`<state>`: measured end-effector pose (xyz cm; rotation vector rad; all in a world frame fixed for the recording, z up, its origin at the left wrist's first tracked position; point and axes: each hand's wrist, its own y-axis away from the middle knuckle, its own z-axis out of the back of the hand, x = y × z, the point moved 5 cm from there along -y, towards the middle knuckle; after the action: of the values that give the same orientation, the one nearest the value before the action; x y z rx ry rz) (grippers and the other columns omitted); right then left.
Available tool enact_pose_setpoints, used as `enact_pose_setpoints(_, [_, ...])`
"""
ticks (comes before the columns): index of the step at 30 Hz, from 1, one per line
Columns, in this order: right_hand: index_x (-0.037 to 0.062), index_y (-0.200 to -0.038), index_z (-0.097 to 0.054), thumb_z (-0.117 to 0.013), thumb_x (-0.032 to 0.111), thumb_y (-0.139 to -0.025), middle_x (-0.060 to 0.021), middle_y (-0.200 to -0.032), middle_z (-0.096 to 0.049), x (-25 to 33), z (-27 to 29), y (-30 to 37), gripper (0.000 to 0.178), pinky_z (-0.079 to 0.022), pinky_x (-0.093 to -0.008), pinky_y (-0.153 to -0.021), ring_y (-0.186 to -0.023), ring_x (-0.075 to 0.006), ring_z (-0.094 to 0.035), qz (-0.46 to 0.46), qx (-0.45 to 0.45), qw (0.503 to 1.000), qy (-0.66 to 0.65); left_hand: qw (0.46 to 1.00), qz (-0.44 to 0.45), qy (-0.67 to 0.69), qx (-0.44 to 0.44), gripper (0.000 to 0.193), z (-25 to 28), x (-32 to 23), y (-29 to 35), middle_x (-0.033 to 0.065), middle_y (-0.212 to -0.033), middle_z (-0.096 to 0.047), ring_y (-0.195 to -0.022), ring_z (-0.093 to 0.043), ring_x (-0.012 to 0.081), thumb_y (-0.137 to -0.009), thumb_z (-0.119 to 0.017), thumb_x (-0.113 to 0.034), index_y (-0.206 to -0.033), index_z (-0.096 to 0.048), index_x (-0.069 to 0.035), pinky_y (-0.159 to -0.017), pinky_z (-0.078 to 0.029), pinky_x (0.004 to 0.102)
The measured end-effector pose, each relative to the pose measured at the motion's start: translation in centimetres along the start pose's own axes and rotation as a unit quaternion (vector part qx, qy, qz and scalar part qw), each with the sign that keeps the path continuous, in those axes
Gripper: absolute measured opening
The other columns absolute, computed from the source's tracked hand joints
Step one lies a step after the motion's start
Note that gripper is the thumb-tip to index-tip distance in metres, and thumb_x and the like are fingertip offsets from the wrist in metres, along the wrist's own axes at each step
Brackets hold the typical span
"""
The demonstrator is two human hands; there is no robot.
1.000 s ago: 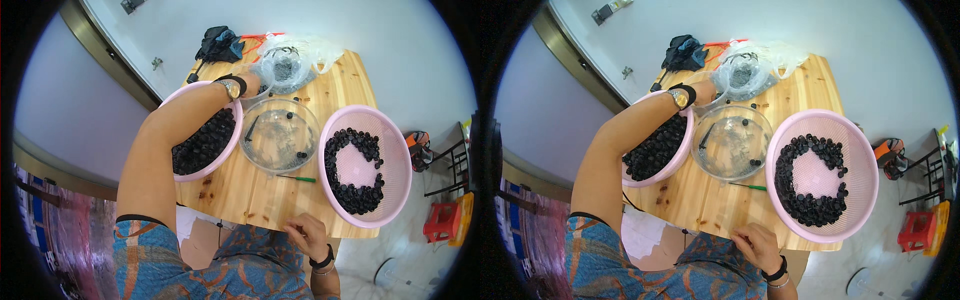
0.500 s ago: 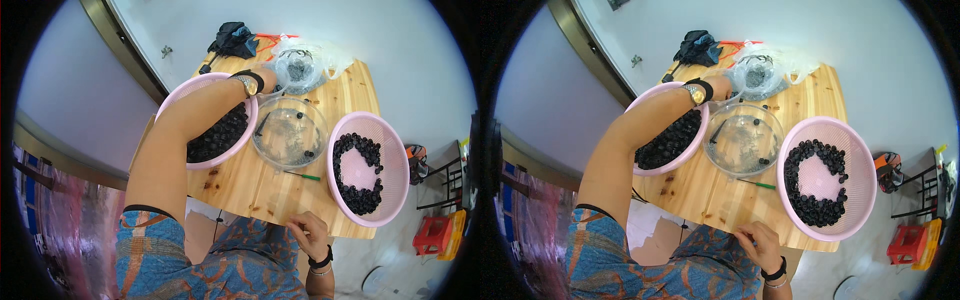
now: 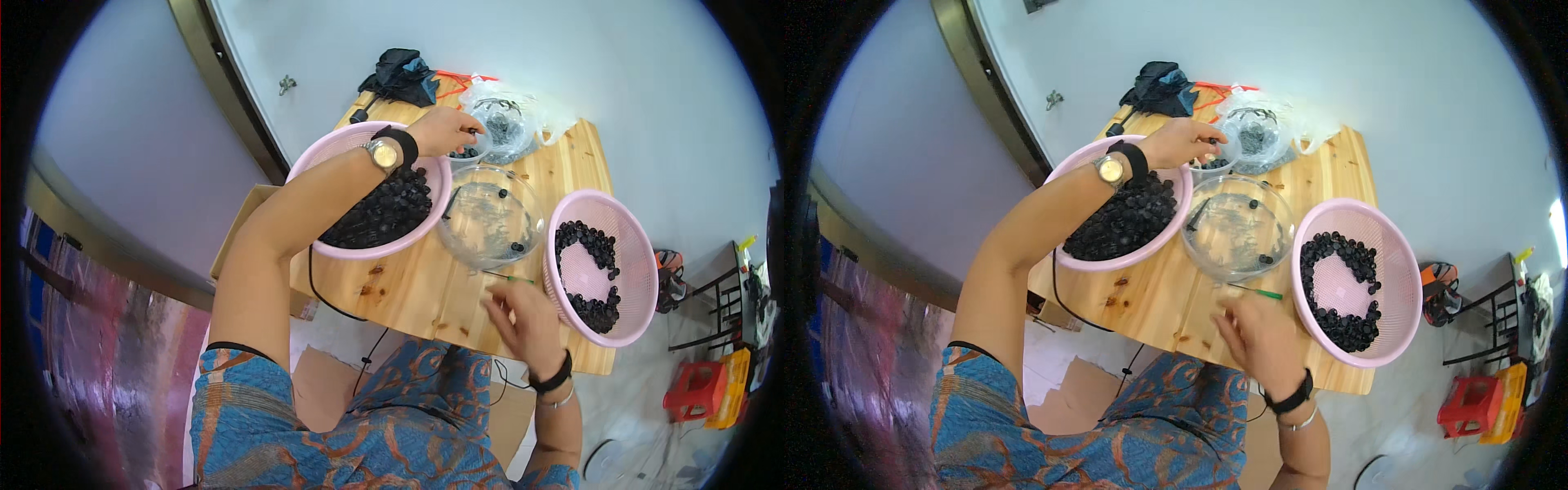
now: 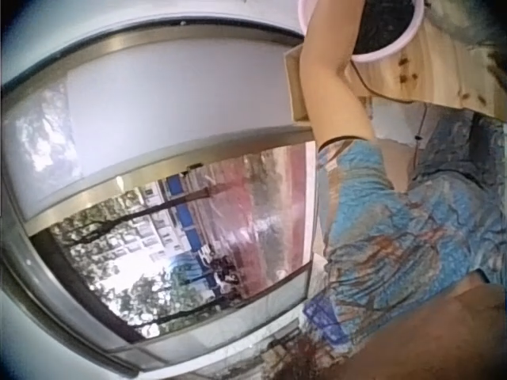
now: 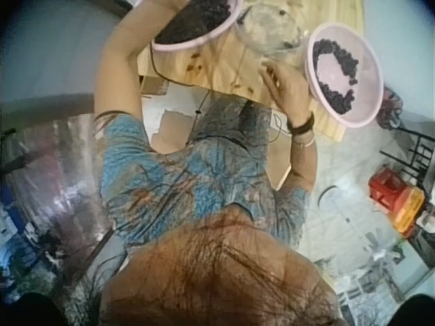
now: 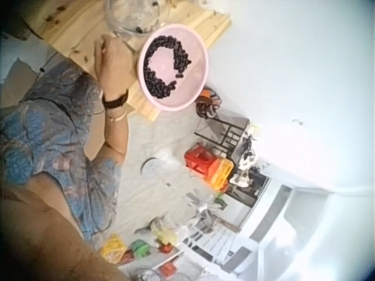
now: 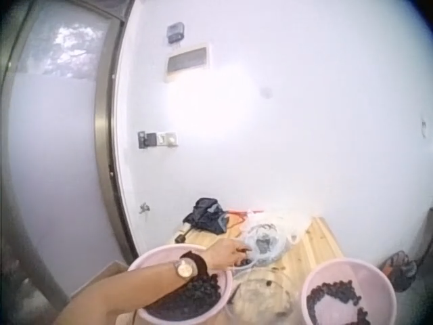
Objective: Assembling small black plastic shoe components by hand at a workbench.
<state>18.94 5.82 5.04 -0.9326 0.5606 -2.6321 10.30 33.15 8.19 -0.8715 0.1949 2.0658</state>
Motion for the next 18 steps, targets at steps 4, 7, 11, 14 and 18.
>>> enact_pose_setpoints(4, [0.0042, -0.085, -0.056, -0.056, 0.013, -0.080, -0.0138, -0.073, -0.056, -0.7, -1.0, -5.6, 0.010, -0.045, -0.0416, -0.057, -0.067, -0.0324, -0.057, 0.036, 0.016, 0.990, 0.134, 0.996, -0.056, 0.040, -0.057, 0.026, 1.4, -3.0, 4.7, 0.0075, -0.084, -0.064, -0.069, -0.061, 0.0095, -0.083, -0.048, -0.005, -0.107, -0.057, -0.002, -0.064, -0.049, 0.0228])
enact_pose_setpoints(7, [0.0043, -0.079, -0.060, -0.056, 0.016, -0.079, -0.0149, -0.078, -0.060, -1.6, -3.0, -9.4, 0.012, -0.048, -0.0409, -0.061, -0.073, -0.0323, -0.060, -0.025, 0.098, 0.959, 0.264, 0.991, -0.069, 0.092, -0.070, 0.024, 2.3, -3.9, 8.5, 0.0065, -0.084, -0.063, -0.070, -0.061, 0.0087, -0.084, -0.047, -0.004, -0.105, -0.057, -0.001, -0.065, -0.049, 0.0225])
enact_pose_setpoints(11, [0.0087, -0.078, -0.066, -0.062, 0.016, -0.070, -0.0113, -0.086, -0.065, -5.5, -6.4, -11.9, 0.012, -0.049, -0.0380, -0.070, -0.082, -0.0265, -0.063, -0.096, 0.273, 0.903, 0.319, 0.980, -0.041, 0.190, -0.036, 0.024, 1.7, -3.9, 12.7, 0.0040, -0.088, -0.062, -0.073, -0.061, 0.0086, -0.085, -0.046, -0.005, -0.106, -0.056, 0.000, -0.067, -0.049, 0.0216])
enact_pose_setpoints(14, [0.0102, -0.082, -0.068, -0.062, 0.016, -0.068, -0.0085, -0.080, -0.066, -7.6, -8.8, -12.8, 0.016, -0.050, -0.0340, -0.066, -0.074, -0.0209, -0.064, -0.136, 0.331, 0.886, 0.296, 0.948, 0.015, 0.317, 0.013, 0.027, 0.8, -4.2, 16.0, 0.0038, -0.090, -0.061, -0.075, -0.060, 0.0081, -0.086, -0.051, -0.010, -0.112, -0.054, -0.002, -0.066, -0.049, 0.0209])
enact_pose_setpoints(18, [0.0052, -0.082, -0.066, -0.060, 0.009, -0.068, -0.0089, -0.069, -0.065, -7.1, -10.8, -13.7, 0.016, -0.049, -0.0290, -0.052, -0.058, -0.0169, -0.062, -0.157, 0.363, 0.879, 0.267, 0.941, 0.044, 0.335, 0.021, 0.022, 0.0, -4.0, 19.6, 0.0030, -0.089, -0.061, -0.075, -0.060, 0.0080, -0.086, -0.053, -0.012, -0.106, -0.056, -0.002, -0.064, -0.048, 0.0214])
